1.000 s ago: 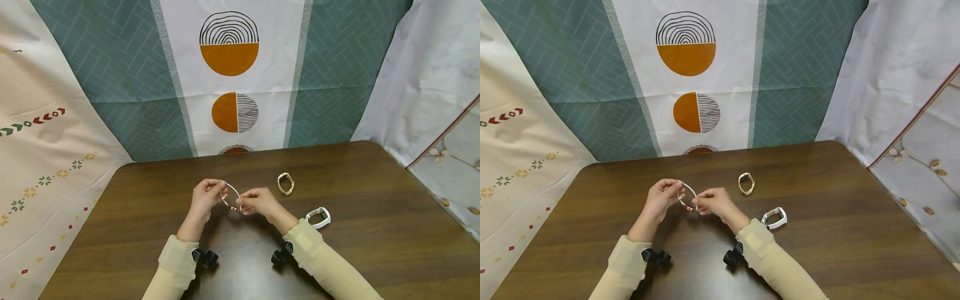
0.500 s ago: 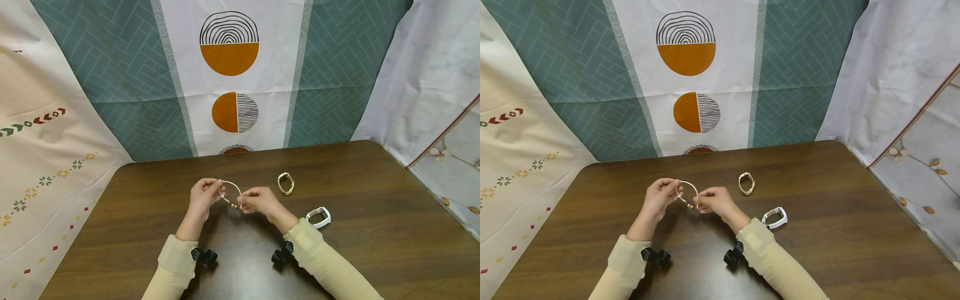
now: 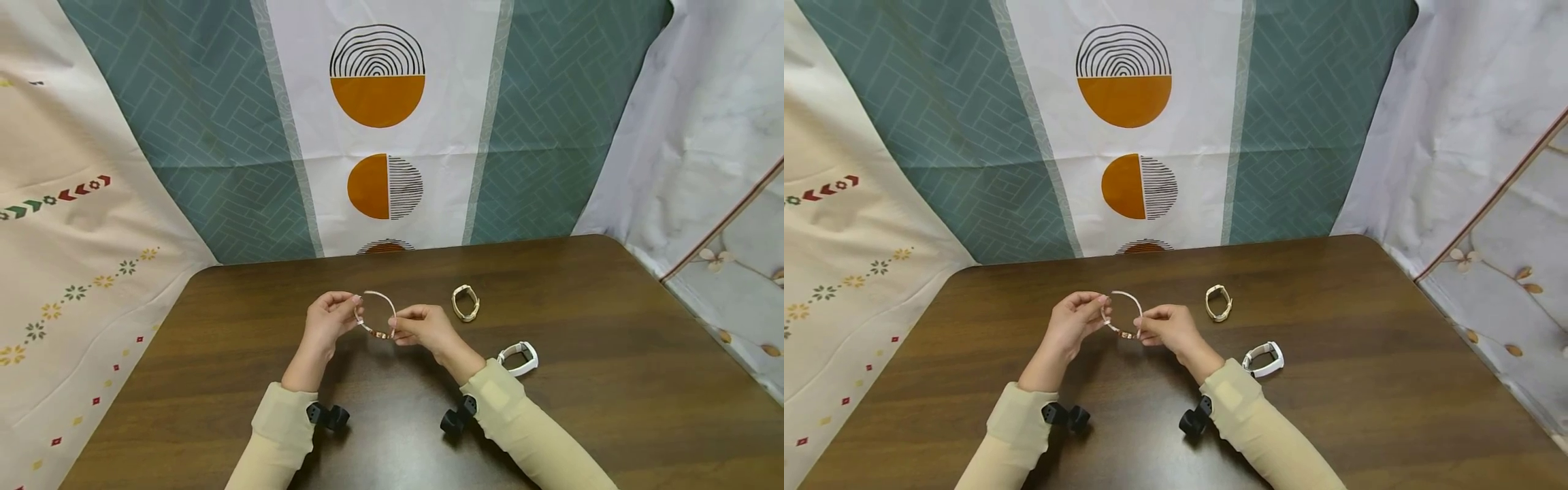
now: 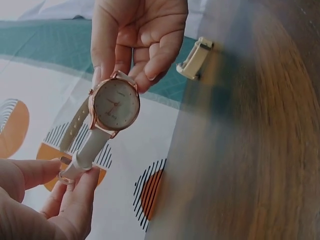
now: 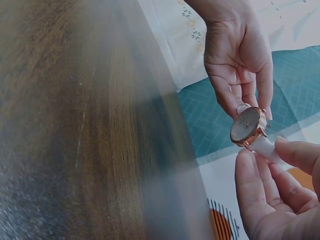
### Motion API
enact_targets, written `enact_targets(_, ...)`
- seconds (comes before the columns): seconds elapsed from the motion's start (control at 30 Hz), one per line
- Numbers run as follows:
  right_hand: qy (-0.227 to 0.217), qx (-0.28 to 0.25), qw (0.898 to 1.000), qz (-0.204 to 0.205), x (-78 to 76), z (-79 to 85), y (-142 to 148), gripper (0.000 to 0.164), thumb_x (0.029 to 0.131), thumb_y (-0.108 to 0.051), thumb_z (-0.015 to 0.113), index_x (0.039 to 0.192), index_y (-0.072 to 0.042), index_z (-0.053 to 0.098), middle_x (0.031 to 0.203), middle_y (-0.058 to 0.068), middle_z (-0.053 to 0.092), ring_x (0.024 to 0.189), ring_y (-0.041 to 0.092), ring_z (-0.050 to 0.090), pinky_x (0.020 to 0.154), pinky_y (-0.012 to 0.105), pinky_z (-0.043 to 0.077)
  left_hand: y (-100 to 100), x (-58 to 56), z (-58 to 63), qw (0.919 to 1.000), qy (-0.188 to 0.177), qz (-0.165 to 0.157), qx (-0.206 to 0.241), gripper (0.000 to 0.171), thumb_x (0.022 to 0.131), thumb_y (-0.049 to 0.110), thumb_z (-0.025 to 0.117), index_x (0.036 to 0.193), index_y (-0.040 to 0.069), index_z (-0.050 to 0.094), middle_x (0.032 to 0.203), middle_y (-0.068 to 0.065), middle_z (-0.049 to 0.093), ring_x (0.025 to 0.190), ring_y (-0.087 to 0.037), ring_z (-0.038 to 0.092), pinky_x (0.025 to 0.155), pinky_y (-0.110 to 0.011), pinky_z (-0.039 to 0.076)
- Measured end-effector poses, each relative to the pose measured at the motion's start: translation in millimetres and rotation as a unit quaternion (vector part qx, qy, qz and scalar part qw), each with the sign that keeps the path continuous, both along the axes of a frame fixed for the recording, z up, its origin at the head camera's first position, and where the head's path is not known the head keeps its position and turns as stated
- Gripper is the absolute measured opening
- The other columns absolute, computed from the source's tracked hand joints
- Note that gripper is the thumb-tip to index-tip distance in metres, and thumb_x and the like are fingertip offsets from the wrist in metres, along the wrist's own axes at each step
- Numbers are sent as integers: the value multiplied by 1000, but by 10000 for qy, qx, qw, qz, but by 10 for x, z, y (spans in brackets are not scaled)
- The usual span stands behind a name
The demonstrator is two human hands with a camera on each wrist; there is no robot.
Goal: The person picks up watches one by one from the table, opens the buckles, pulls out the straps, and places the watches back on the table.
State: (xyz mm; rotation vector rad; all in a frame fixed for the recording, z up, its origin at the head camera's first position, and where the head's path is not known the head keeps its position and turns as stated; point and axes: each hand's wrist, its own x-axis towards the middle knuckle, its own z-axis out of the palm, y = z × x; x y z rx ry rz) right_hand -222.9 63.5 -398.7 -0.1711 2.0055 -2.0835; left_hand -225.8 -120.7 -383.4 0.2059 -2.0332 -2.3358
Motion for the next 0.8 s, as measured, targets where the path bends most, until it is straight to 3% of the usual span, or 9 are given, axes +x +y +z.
enact_targets(0.23, 1, -167, 9997, -194, -6, 9, -49, 22, 87, 1, 64, 102, 16, 62, 80, 13, 70, 60, 9, 64, 62, 27, 58, -91, -5, 72, 9994, -91, -228, -240, 22, 92, 0, 58, 110, -13, 55, 74, 6, 68, 69, -5, 65, 62, -19, 55)
enact_targets(0.47, -96, -82, 9999, -75, -60, 45, -243, 19, 87, 0, 64, 100, 14, 62, 91, 25, 70, 59, 10, 64, 62, 29, 59, -269, -4, 175, 9957, -298, -393, -790, 30, 92, 3, 60, 115, -14, 53, 72, 8, 66, 66, -2, 64, 61, -17, 55)
enact_targets(0.6, -238, 45, 9996, 117, -77, 33, -399, 18, 88, 1, 61, 100, 14, 62, 104, 31, 65, 59, 10, 64, 63, 29, 59, -427, -4, 177, 9927, -450, -413, -1043, 30, 92, 5, 59, 115, -13, 53, 74, 8, 66, 67, -1, 63, 62, -17, 55)
enact_targets(0.8, -435, 92, 9986, 274, -95, -29, -610, 17, 89, 2, 59, 101, 14, 61, 108, 30, 65, 58, 9, 62, 63, 30, 59, -640, -6, 100, 9859, -609, -610, -1431, 31, 93, 6, 59, 115, -15, 52, 80, 1, 66, 71, -5, 64, 63, -18, 55)
